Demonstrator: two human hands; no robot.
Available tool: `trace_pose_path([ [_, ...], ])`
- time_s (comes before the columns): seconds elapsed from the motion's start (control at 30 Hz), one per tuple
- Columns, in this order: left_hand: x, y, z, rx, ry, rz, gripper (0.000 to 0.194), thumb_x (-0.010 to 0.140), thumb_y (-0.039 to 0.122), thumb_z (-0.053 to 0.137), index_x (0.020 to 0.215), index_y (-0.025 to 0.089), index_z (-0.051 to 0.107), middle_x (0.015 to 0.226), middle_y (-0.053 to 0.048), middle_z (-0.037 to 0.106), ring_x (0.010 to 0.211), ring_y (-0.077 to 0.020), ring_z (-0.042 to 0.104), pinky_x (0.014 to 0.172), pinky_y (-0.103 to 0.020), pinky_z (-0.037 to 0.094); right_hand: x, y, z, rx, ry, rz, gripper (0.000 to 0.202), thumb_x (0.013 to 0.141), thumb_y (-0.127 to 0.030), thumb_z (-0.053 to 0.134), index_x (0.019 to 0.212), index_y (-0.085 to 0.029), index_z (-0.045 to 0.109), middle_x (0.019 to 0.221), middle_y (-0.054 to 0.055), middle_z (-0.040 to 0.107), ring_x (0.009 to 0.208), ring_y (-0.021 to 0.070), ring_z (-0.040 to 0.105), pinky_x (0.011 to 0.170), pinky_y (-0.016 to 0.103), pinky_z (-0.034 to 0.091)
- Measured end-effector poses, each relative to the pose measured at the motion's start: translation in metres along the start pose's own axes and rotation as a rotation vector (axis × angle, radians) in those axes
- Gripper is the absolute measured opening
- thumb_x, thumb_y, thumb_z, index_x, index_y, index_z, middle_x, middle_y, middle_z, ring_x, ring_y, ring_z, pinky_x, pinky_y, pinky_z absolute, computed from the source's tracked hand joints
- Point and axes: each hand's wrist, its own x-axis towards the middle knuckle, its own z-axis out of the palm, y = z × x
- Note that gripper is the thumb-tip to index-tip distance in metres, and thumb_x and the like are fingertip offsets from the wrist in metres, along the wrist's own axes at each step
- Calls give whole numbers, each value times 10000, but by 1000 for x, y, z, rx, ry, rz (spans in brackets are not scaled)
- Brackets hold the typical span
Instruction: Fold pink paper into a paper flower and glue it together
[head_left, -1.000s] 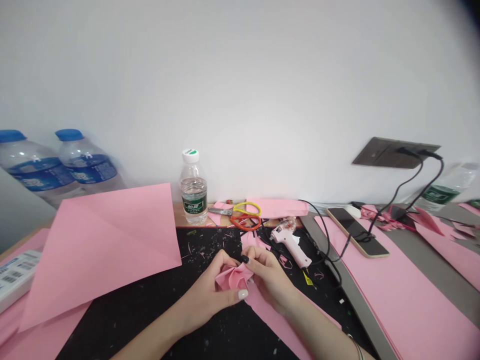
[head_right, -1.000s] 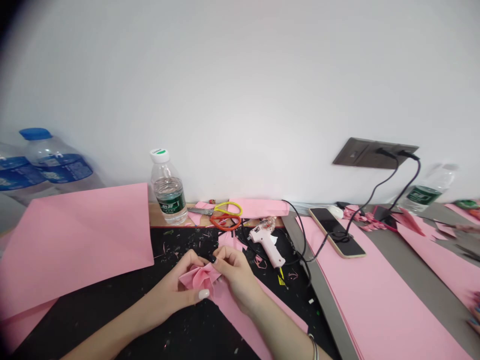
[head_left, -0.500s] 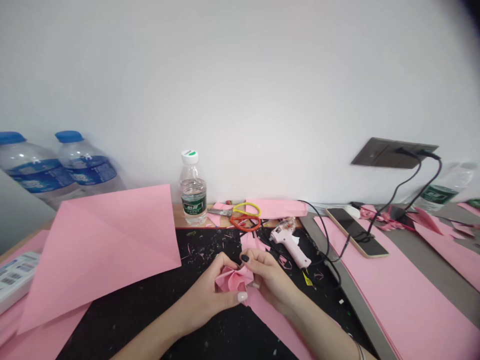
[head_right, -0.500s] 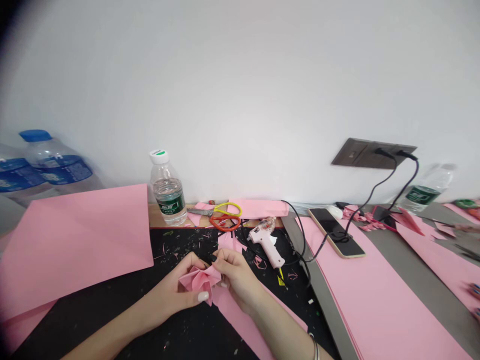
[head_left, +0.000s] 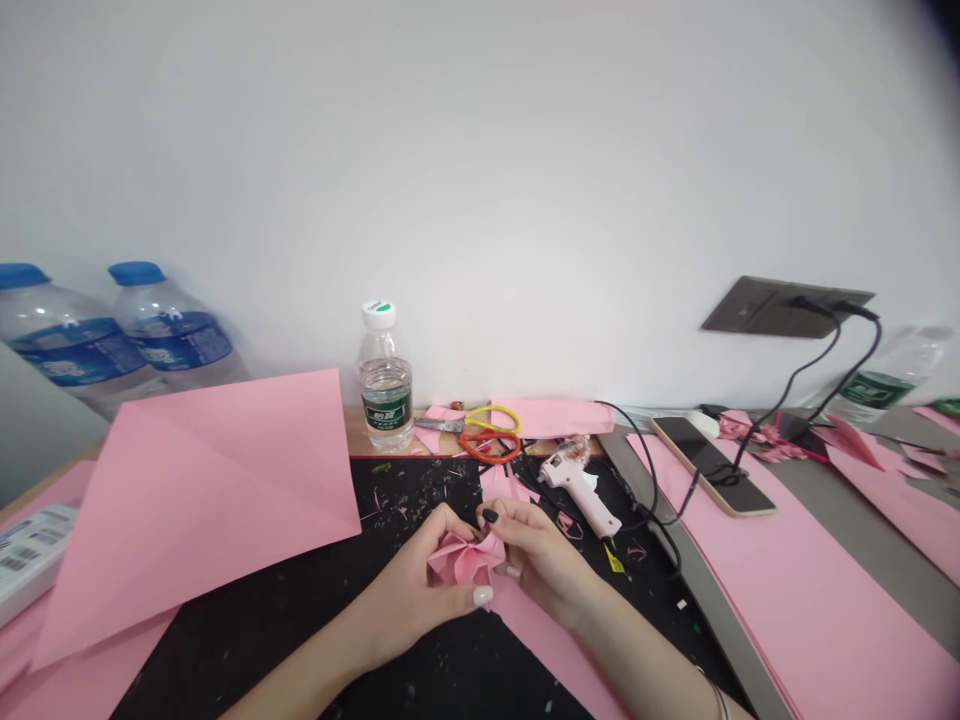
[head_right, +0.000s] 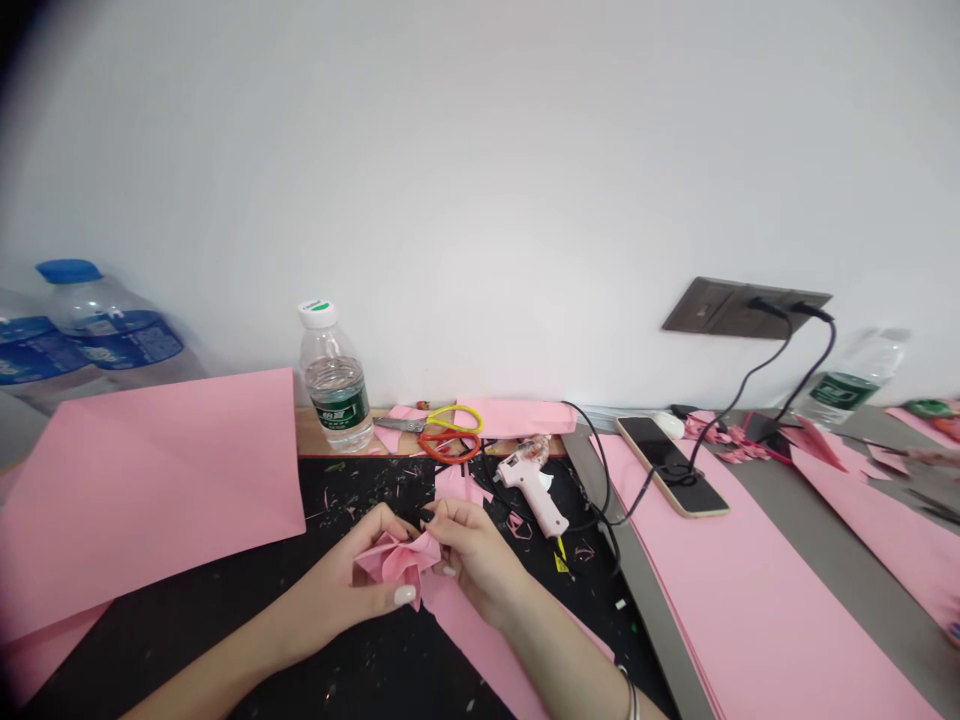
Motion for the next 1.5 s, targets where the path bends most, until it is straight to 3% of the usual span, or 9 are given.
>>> trace_pose_path([
  [0.2,0,-10,4,-87,-37,14,331,724,314,692,898,210,431,903,14,520,752,-134,476,662,-248,372,-2,-3,0,-19,-13,92,198,629,-237,722,701,-131,571,546,-56,408,482,56,318,474,200,222],
  [0.43,3,-16,1,-74,-7,55,313,733,282,690,908,211,440,896,23,510,752,-124,459,653,-234,365,-1,-3,-2,34,-33,87,173,672,-233,696,697,-119,568,647,-18,466,488,45,328,431,193,155],
  [0.77,1,-2,-1,13,-64,53,295,740,221,681,940,211,463,1043,-25,538,899,-177,529,789,-310,408,-2,-5,-8,15,-88,168,171,648,-189,709,649,-106,559,560,-44,429,474,39,293,441,197,163],
  [0.93,2,-8,-2,1,-4,128,298,723,224,697,920,216,473,1067,-26,523,975,-198,518,824,-318,419,-2,-5,-8,11,-14,163,176,657,-219,709,671,-146,549,540,-64,444,435,34,259,436,198,167],
  [1.17,1,-7,-1,-1,-29,85,324,687,180,716,921,220,495,1000,-2,515,884,-172,532,770,-289,430,-2,-7,-9,-52,-75,215,178,647,-214,718,664,-118,570,494,-71,390,433,34,240,427,204,132],
  [1.4,6,-9,-3,20,114,59,280,731,260,687,926,200,494,889,14,533,814,-149,482,719,-249,377,3,-1,-9,-214,-53,-111,314,799,-480,549,760,-169,521,628,-44,379,506,71,268,435,215,113],
  [1.5,6,-10,-2,-89,81,14,273,753,291,672,924,198,480,820,27,523,736,-123,471,661,-234,366,0,-3,-6,-526,-65,-313,304,799,-458,564,722,-172,496,634,-43,384,543,88,302,474,230,191],
])
